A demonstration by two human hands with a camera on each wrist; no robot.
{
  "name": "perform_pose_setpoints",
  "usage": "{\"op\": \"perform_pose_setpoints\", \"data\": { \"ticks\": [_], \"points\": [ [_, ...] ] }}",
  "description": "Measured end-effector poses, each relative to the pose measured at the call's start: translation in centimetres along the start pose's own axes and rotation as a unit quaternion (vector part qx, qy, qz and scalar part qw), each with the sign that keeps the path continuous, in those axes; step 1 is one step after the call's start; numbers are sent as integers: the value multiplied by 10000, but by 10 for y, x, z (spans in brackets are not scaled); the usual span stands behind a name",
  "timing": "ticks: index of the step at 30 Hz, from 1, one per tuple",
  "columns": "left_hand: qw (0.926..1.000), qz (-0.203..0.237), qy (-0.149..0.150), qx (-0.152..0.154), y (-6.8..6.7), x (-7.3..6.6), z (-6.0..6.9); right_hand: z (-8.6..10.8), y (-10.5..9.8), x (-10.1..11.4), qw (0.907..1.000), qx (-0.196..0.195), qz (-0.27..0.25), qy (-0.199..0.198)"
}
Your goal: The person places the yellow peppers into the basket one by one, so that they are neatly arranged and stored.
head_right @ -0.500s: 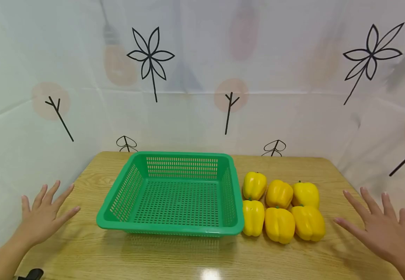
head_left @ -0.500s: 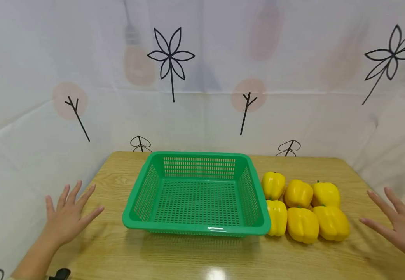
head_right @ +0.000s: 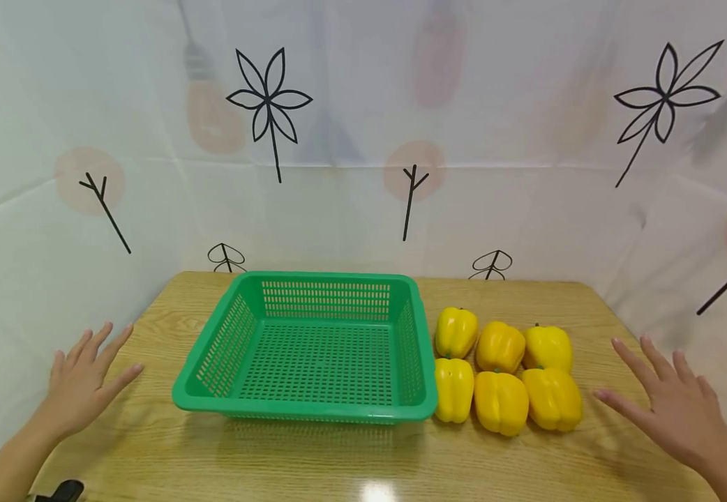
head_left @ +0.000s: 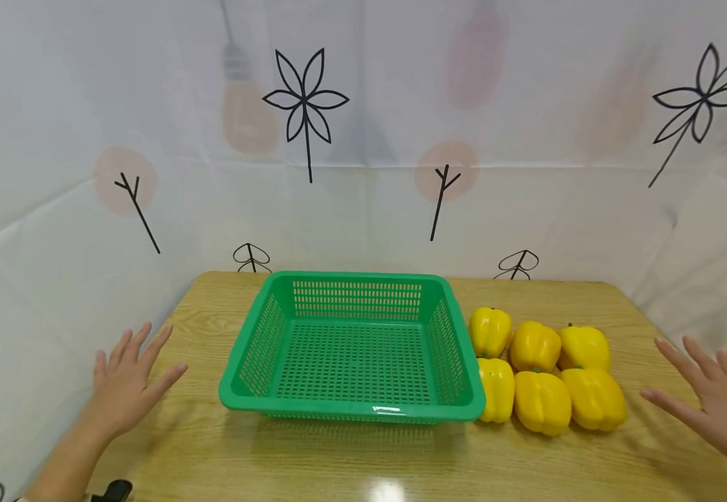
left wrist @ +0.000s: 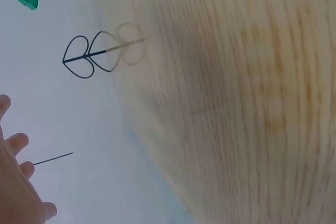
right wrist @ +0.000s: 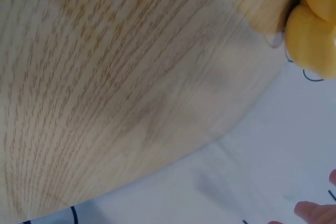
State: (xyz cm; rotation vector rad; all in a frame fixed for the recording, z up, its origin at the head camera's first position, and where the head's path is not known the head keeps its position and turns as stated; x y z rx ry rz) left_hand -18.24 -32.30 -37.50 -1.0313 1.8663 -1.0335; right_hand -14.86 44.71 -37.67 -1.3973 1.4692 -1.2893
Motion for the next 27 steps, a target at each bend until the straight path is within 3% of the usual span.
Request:
{"op": "perform_pose_setpoints", "data": {
  "ticks": [11,18,27],
  "points": [
    [9978,586,55,-295,-1,-8,-5,2,3,1,9963,-2,-765,-391],
    [9935,1051,168,-408,-2,-15,-6,2,0,7,9898,435,-1304,-379],
    [9858,1585,198,-527,-4,-23,-9,4,-1,13,9822,613,-1724,-413]
  ]
}}
Point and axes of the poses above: each hand's wrist, its own z-axis away from the middle knuckle, its own y-axis out of the palm, x = y × z, the point moved 2 cm from there along -z, towards the middle knuckle, and after that the axes turned 9 degrees about y, right-handed, at the moved point
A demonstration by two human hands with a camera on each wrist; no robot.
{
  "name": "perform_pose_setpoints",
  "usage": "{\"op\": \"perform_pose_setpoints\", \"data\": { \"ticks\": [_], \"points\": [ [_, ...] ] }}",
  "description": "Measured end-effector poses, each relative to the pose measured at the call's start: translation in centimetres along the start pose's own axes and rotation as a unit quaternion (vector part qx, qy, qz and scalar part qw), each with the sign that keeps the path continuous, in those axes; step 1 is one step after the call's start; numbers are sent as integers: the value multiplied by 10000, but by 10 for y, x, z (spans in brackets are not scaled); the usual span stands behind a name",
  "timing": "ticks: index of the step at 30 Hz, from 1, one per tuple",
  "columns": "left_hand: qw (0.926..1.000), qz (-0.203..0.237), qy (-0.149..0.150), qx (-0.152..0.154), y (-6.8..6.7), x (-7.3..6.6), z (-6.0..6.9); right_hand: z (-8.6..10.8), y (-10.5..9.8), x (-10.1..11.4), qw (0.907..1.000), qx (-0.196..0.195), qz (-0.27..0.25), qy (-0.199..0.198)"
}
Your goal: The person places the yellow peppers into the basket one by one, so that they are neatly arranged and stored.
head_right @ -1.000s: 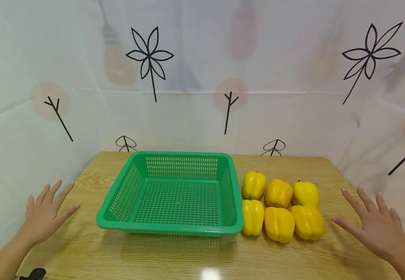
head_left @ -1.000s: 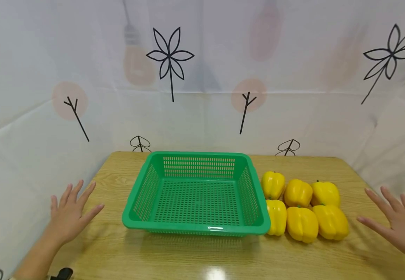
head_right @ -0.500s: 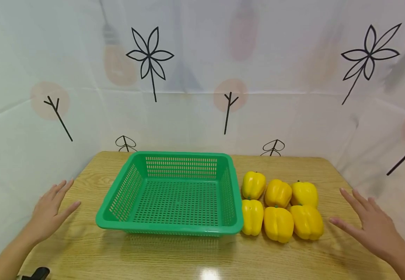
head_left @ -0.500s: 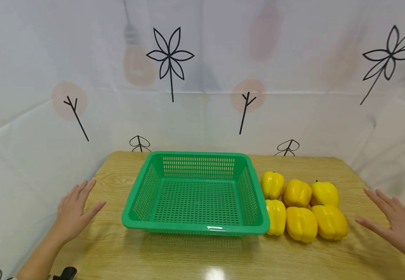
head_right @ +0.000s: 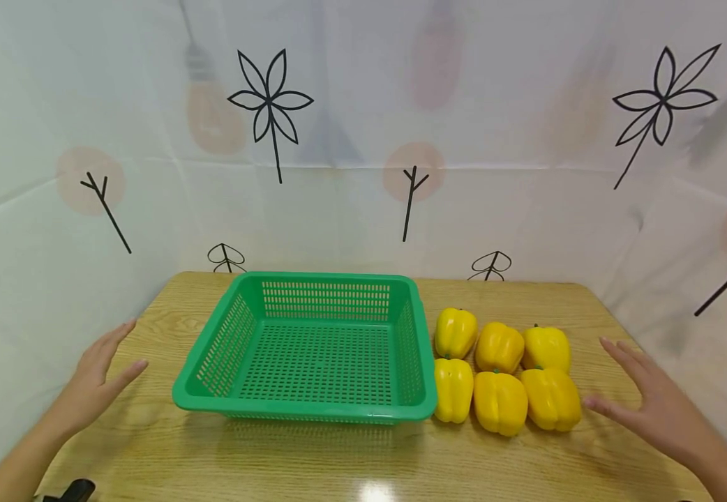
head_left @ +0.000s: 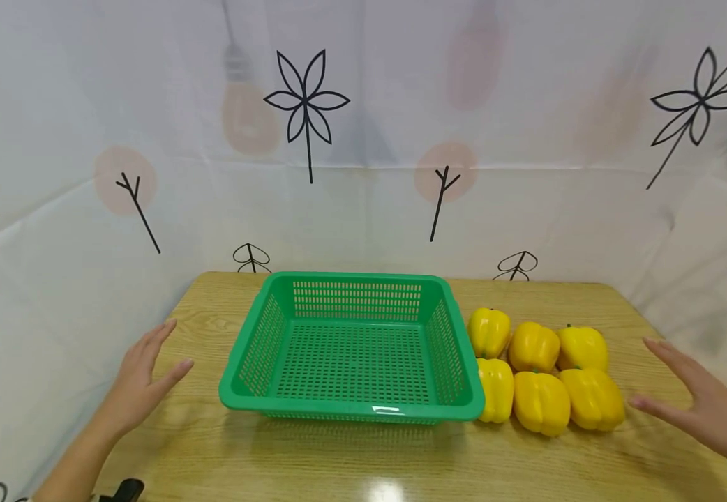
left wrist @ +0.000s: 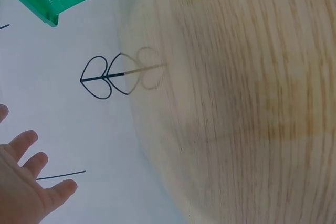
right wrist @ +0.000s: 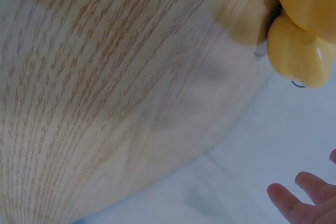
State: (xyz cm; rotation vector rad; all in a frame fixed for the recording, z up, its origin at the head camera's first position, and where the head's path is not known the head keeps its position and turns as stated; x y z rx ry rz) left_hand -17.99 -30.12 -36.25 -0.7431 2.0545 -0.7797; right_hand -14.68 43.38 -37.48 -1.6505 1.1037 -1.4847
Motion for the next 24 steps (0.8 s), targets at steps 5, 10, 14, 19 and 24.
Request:
{"op": "perform_pose_setpoints", "data": {
  "ticks": [5,10,14,19,24],
  "points": [
    [9996,272,-12,24,0,-6,-2,1,0,3,10000,-2,-78,-23],
    [9992,367,-134,128,2,-10,-3,2,2,5,9999,-30,-60,-83],
    [9985,488,-130,189,4,-13,-4,1,3,5,9999,-31,-110,-113],
    [9970,740,-62,198,6,-17,-6,0,5,8,9990,-83,-326,-301],
    [9959,868,-69,256,8,-22,-8,0,8,8,9975,-131,-483,-501]
  ]
}}
Point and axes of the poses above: each hand's wrist, its own z-axis away from the middle knuckle, its own y-axis out of the palm, x = y × z, the point moved 2 cm from there along -z, towards the middle knuckle, and after that the axes turned 9 degrees about y, right-handed, at the moved point
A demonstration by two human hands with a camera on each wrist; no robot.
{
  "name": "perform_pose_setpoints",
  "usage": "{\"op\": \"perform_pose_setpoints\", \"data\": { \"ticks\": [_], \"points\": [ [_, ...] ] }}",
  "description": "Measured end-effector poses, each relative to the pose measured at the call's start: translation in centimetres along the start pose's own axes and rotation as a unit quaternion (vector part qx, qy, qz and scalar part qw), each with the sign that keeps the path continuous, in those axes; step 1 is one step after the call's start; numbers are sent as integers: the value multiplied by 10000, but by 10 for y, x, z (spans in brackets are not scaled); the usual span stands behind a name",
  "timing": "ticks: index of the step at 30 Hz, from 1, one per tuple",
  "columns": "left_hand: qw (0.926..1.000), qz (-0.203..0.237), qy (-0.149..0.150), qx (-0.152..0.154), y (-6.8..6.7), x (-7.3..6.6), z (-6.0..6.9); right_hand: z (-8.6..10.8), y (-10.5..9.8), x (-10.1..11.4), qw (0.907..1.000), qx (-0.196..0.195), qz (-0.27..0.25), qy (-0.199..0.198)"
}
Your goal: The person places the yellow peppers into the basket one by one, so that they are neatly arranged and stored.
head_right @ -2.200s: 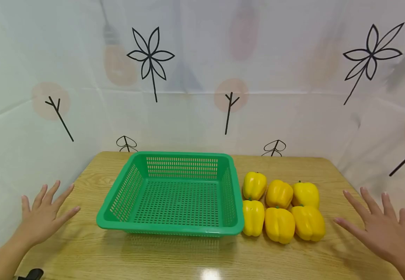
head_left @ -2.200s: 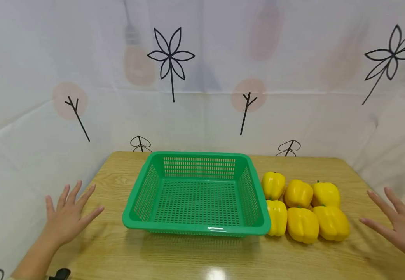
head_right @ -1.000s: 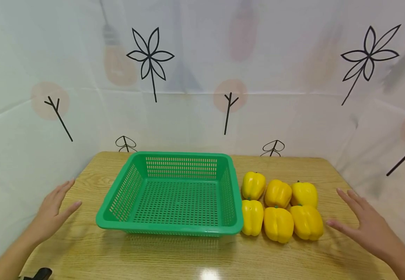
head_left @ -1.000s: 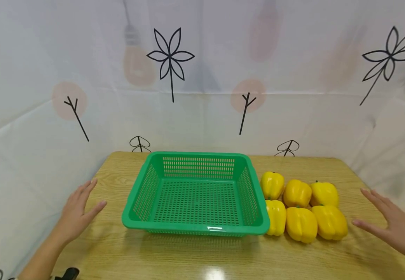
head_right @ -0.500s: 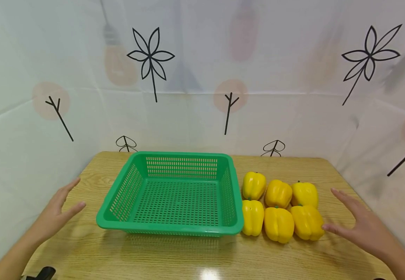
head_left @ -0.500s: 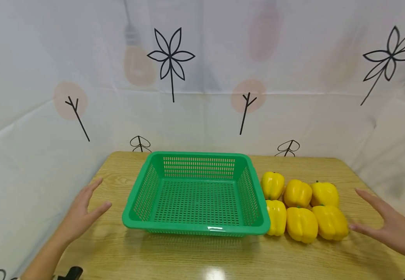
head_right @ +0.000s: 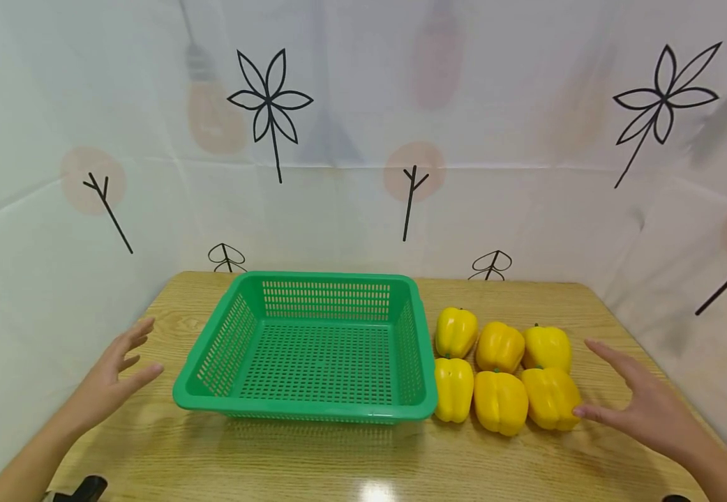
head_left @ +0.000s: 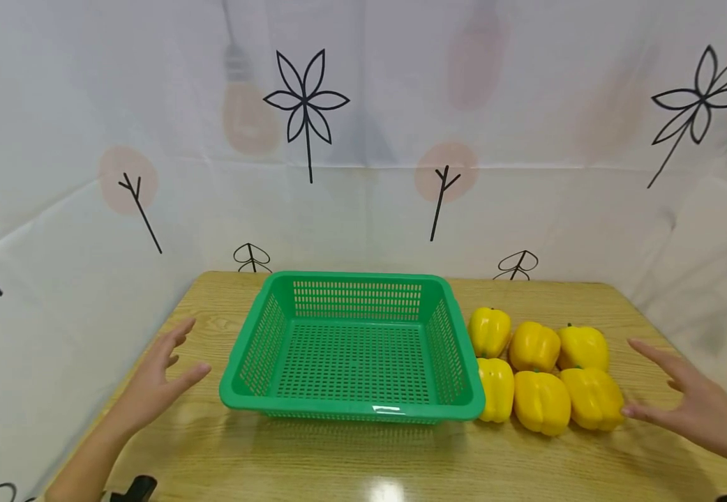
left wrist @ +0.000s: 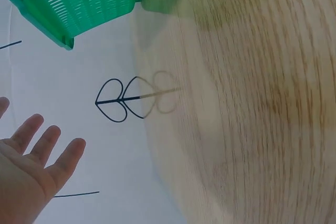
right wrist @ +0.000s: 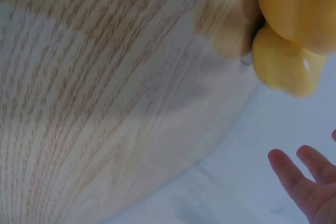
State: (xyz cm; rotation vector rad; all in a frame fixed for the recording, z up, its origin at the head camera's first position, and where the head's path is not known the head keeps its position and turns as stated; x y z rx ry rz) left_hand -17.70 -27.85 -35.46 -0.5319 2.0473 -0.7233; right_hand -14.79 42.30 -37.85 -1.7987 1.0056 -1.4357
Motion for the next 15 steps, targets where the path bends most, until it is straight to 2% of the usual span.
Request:
{"op": "perform_pose_setpoints", "data": {
  "ticks": [5,10,15],
  "points": [
    [10000,53,-8,70,4,-4,-1,-1,2,0,9998,-81,-57,-195],
    [9999,110,82,89,7,-7,-2,-3,4,1,9997,-29,-17,-231],
    [9993,347,29,146,11,-7,-4,-3,7,3,9995,27,-104,-289]
  ]
}}
Point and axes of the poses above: each hand's wrist, its own z-axis away from the middle knuckle, its own y-axis out of the palm, x = y × z, the point moved 2 cm from there along -z, towards the middle knuckle, and after that the axes turned 9 degrees about y, right-handed, at the moved point
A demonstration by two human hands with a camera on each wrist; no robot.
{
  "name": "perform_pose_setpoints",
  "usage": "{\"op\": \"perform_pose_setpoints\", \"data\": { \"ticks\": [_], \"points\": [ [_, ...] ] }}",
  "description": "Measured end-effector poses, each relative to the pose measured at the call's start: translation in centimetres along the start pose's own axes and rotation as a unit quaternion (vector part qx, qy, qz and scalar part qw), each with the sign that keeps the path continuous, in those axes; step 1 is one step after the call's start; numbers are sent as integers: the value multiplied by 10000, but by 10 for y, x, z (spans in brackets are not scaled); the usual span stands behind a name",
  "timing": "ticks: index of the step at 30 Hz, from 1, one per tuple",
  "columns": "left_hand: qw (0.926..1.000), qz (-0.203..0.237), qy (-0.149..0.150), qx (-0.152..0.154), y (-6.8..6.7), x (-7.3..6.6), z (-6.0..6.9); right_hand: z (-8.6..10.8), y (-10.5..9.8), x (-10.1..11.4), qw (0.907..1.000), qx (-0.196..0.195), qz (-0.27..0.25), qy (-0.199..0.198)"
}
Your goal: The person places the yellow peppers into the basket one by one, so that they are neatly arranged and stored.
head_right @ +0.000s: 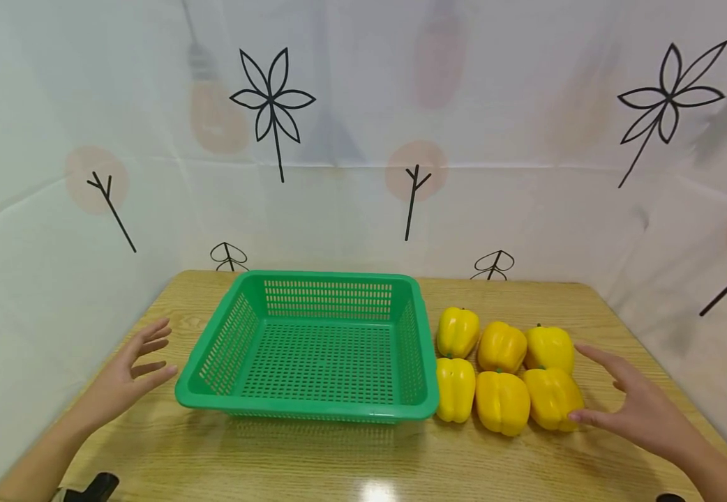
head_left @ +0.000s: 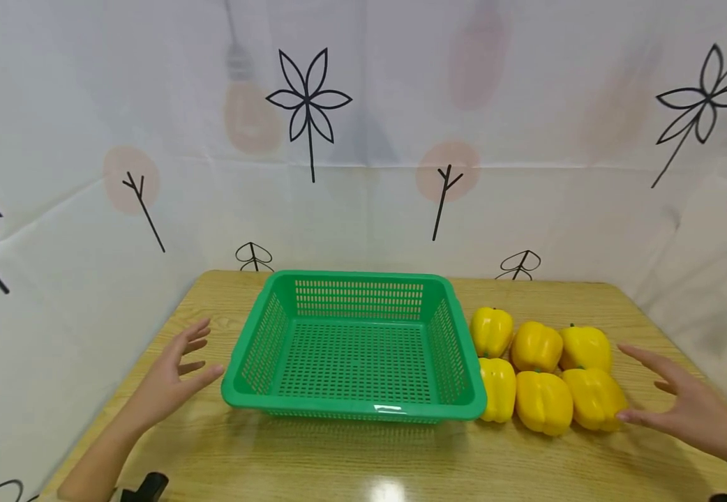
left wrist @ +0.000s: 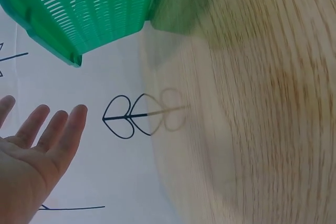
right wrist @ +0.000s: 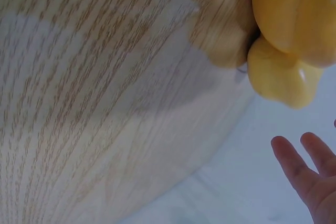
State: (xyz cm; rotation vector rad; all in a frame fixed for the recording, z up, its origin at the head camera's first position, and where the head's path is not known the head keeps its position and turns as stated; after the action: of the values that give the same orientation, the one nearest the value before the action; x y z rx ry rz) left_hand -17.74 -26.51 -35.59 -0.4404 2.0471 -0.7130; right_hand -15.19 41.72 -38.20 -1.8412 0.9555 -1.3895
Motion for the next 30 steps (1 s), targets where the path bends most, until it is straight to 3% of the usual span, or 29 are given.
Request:
{"op": "perform_pose_setpoints", "data": {
  "ticks": [21,30],
  "points": [
    [9963,709,-358,332,12,-3,-1,-3,6,9,9976,135,-337,-586],
    [9857,1331,-951,397,16,-3,2,-3,9,10,9960,236,-339,-787]
  ]
}}
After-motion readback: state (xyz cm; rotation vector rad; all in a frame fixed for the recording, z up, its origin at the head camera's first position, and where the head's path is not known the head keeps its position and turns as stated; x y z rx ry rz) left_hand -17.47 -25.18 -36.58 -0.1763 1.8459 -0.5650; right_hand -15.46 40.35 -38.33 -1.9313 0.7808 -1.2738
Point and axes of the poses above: each hand's wrist, its own z-axis away from the middle knuckle, its own y-axis out of the palm, x = y × z, the point moved 2 cm from there along -z, towards the middle knuckle, and after that the axes turned 9 degrees about y, right-handed, at the moved point
